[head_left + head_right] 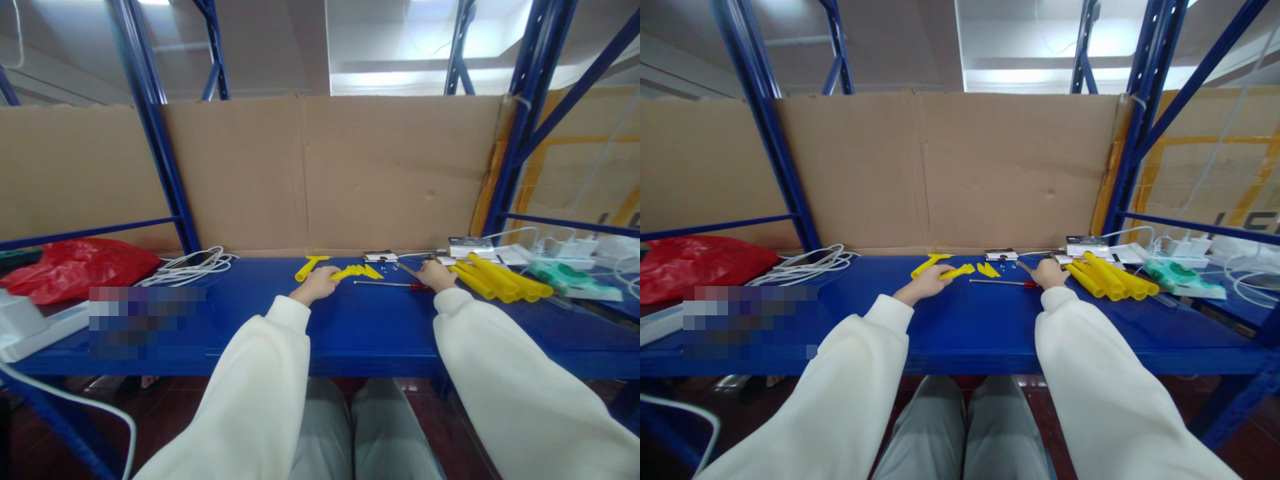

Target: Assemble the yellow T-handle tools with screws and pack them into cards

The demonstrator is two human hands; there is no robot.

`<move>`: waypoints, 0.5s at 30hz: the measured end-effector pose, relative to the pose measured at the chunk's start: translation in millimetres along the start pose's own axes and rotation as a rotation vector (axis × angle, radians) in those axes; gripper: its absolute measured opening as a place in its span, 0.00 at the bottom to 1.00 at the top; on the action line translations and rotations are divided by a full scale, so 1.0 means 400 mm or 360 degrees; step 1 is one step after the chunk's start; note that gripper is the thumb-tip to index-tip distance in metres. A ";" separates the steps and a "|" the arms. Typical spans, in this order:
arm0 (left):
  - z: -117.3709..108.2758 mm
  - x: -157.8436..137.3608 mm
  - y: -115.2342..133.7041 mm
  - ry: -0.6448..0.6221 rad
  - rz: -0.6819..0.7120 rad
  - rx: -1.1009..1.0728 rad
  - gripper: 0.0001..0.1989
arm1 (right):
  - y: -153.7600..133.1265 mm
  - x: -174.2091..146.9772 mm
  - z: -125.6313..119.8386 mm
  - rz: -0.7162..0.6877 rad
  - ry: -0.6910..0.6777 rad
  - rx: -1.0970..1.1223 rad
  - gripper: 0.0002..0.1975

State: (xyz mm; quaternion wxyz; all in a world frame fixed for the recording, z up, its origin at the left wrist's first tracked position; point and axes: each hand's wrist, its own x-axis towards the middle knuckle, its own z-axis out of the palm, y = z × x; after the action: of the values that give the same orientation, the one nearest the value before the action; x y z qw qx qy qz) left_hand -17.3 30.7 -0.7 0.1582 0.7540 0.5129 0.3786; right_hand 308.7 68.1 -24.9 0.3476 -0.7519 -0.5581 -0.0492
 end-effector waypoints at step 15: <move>0.007 -0.007 -0.022 0.0127 -0.0251 0.0170 0.06 | 0.013 0.041 0.023 0.0122 -0.0088 -0.0178 0.14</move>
State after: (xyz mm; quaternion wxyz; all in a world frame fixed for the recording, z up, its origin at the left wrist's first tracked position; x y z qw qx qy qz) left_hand -21.4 32.2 -9.4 0.1265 0.7031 0.5959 0.3668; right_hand 316.4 85.8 -26.7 0.2910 -0.7921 -0.5346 -0.0461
